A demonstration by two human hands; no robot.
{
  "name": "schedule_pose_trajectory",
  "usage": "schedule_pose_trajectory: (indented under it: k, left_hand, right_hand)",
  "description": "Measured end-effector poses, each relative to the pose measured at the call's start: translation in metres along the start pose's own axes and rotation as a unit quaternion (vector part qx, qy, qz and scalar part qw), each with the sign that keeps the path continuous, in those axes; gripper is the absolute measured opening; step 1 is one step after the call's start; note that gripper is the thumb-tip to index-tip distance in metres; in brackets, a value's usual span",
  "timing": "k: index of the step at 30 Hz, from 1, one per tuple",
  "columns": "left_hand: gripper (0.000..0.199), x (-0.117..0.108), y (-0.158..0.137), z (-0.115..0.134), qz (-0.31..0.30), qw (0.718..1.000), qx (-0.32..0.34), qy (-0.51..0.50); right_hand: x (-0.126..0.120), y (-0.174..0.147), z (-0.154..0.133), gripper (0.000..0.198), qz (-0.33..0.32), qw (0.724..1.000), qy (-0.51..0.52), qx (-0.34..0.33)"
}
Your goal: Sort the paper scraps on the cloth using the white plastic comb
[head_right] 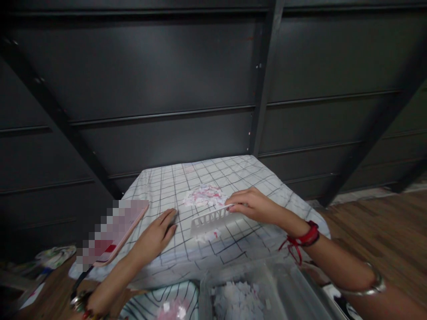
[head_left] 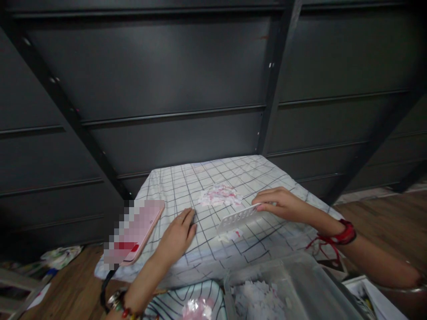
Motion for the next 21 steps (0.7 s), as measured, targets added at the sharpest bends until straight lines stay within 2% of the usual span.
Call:
schedule_pose_trajectory:
  k: [7,14,17,21]
  left_hand:
    - [0.041,0.002,0.0,0.002,-0.026,1.0,0.01,-0.003]
    - [0.041,0.003,0.008,0.018,-0.045,0.998,0.025,-0.042]
    - [0.041,0.002,0.016,0.021,-0.039,0.997,0.032,-0.057]
    - [0.042,0.003,0.033,0.012,-0.05,0.997,0.012,-0.058]
  right_hand:
    - [-0.009,-0.019,-0.011,0.025,0.0,0.999,0.037,0.005]
    - [-0.015,-0.041,-0.023,0.022,-0.019,0.998,0.044,0.041]
    - [-0.025,-0.04,-0.019,0.024,0.024,0.998,0.019,0.048]
    - [-0.042,-0.031,0.001,0.025,0.119,0.989,-0.036,0.077]
Point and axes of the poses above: each hand's wrist, its own y-axis towards the middle knuckle, its own x-axis out of the palm, z = x × y, the point moved 5 cm from there along y, towards the middle knuckle, and after that the axes turned 3 degrees about x, right-handed, at the moved point
